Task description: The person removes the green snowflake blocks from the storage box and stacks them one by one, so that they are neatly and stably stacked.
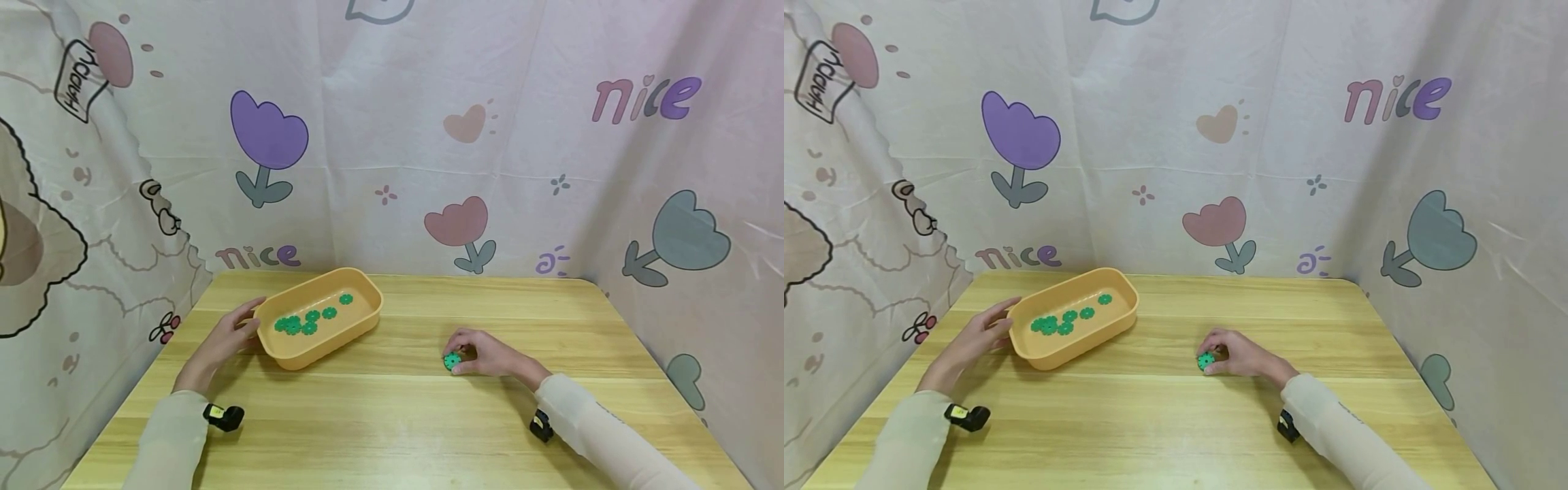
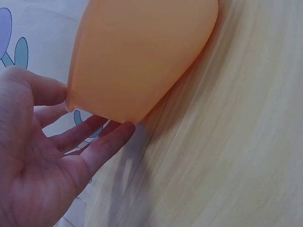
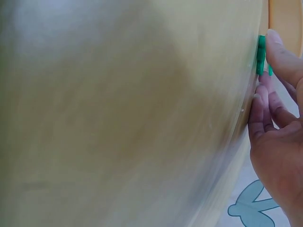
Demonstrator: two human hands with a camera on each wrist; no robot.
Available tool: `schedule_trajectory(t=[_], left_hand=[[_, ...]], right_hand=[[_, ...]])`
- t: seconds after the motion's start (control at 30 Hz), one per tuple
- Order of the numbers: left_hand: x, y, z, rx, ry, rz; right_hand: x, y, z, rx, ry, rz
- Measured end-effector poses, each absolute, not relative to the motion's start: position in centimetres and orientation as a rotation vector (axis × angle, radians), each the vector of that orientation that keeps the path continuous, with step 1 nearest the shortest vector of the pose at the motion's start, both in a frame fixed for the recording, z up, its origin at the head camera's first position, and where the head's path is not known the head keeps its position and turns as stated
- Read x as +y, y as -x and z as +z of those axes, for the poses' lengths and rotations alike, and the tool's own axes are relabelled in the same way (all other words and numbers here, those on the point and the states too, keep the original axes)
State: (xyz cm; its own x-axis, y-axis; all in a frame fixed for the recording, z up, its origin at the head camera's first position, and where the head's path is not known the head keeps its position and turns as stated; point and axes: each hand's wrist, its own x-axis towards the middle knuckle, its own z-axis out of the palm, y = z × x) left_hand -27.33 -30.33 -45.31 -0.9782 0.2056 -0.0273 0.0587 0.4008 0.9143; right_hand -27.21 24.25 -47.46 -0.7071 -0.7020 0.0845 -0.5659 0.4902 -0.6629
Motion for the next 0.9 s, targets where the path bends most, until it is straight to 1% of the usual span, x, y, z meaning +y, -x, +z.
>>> schedule_trajectory(t=[0.9], left_hand=[[-30.36,27.10,-45.01,2.531,-0.291,1.619]], right_hand=[[24.12,27.20,-47.50,2.546,1.042,-1.013]])
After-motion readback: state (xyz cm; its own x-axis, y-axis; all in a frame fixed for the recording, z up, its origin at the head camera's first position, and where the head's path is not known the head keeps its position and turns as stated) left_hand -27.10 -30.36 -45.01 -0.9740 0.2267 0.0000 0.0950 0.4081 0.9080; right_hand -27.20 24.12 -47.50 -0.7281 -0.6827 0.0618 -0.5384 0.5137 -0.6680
